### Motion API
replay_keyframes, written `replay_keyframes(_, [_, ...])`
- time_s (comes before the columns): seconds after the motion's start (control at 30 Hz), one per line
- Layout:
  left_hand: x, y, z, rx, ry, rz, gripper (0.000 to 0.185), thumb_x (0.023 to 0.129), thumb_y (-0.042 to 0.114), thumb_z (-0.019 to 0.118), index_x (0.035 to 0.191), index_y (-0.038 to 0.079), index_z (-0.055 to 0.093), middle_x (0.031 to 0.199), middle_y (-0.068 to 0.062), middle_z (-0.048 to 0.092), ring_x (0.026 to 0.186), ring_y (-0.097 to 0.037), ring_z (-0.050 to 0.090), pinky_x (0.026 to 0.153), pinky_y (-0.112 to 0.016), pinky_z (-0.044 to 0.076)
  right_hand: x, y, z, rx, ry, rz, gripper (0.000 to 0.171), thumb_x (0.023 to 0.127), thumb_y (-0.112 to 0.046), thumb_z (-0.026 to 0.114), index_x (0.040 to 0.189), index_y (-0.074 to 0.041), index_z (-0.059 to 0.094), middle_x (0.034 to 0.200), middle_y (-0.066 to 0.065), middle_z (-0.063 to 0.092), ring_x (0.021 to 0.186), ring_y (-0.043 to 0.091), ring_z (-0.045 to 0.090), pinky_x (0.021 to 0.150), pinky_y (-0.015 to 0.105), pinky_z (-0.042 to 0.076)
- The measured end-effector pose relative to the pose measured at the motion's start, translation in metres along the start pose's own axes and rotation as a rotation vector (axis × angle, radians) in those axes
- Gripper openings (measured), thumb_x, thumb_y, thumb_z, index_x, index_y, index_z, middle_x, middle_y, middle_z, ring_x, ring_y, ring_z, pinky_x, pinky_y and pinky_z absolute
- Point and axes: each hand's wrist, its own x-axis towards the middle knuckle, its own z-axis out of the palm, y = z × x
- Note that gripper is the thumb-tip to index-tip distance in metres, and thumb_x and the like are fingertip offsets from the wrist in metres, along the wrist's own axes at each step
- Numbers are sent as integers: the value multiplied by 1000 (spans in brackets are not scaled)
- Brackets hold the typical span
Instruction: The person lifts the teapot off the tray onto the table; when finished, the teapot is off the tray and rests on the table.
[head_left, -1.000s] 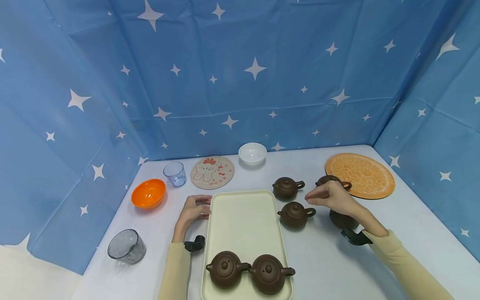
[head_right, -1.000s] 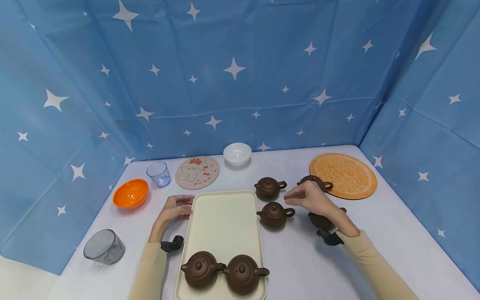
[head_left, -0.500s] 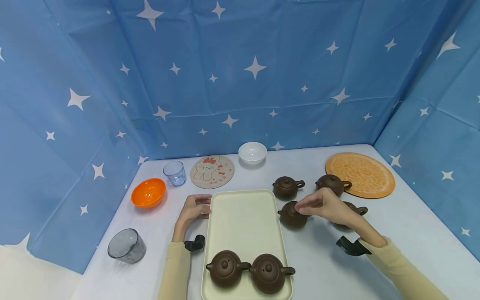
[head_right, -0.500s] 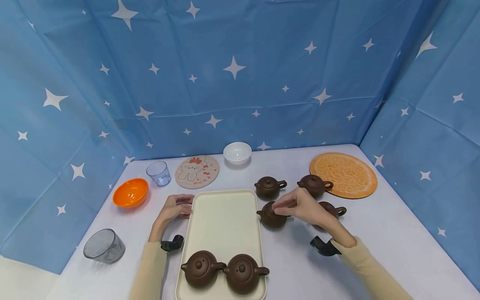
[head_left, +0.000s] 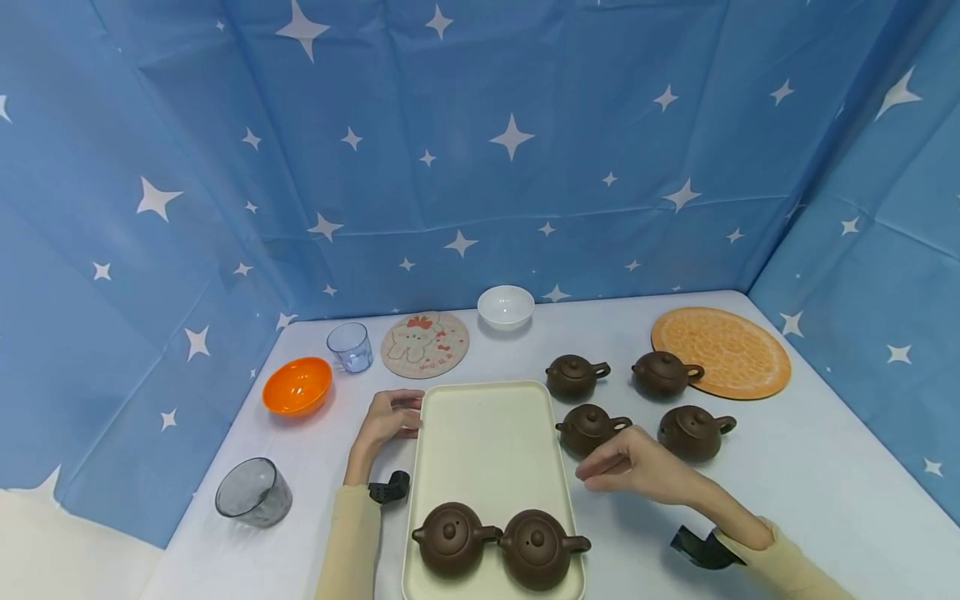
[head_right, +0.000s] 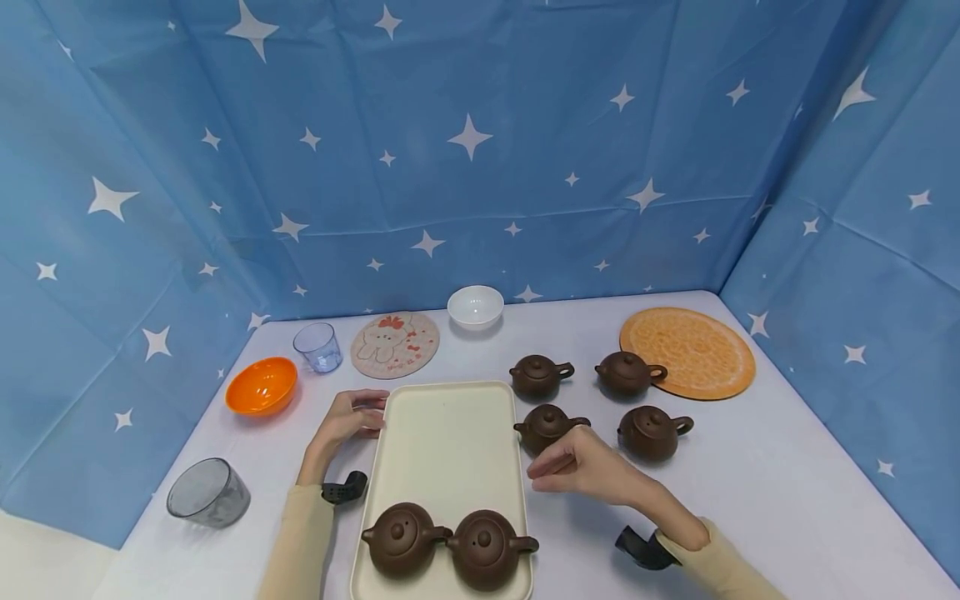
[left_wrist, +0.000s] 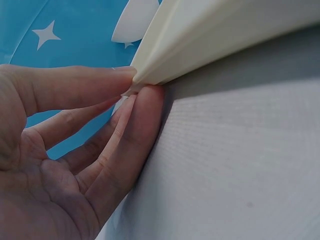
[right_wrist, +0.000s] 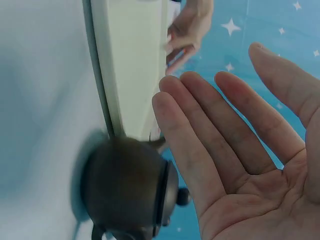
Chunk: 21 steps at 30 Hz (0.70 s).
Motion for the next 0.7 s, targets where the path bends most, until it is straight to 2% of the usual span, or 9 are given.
replay_keyframes(0.3, [-20, 25, 1, 3, -51, 1, 53, 72, -17, 59, 125, -15, 54, 113, -33, 57, 72, -19, 65, 65, -37, 61, -12, -3, 24, 51, -29, -20, 24, 84, -15, 72, 98, 5, 72, 93, 15, 73, 83, 10, 70, 72, 26, 59])
replay_keyframes(0.53, [1, -3, 1, -10, 6, 12, 53, 69, -17, 60, 122, -10, 59, 107, -25, 62, 69, -18, 65, 59, -33, 61, -14, 0, 35, 96, -31, -28, 25, 83, -15, 73, 97, 6, 72, 93, 15, 73, 82, 12, 71, 71, 26, 59])
replay_keyframes(0.7, [-5, 5, 0, -19, -19, 5, 53, 70, -18, 60, 123, -12, 57, 109, -29, 60, 71, -18, 65, 61, -34, 61, -17, 1, 42, 111, -42, -22, 27, 83, -16, 74, 98, 6, 72, 94, 14, 73, 83, 12, 71, 70, 25, 59])
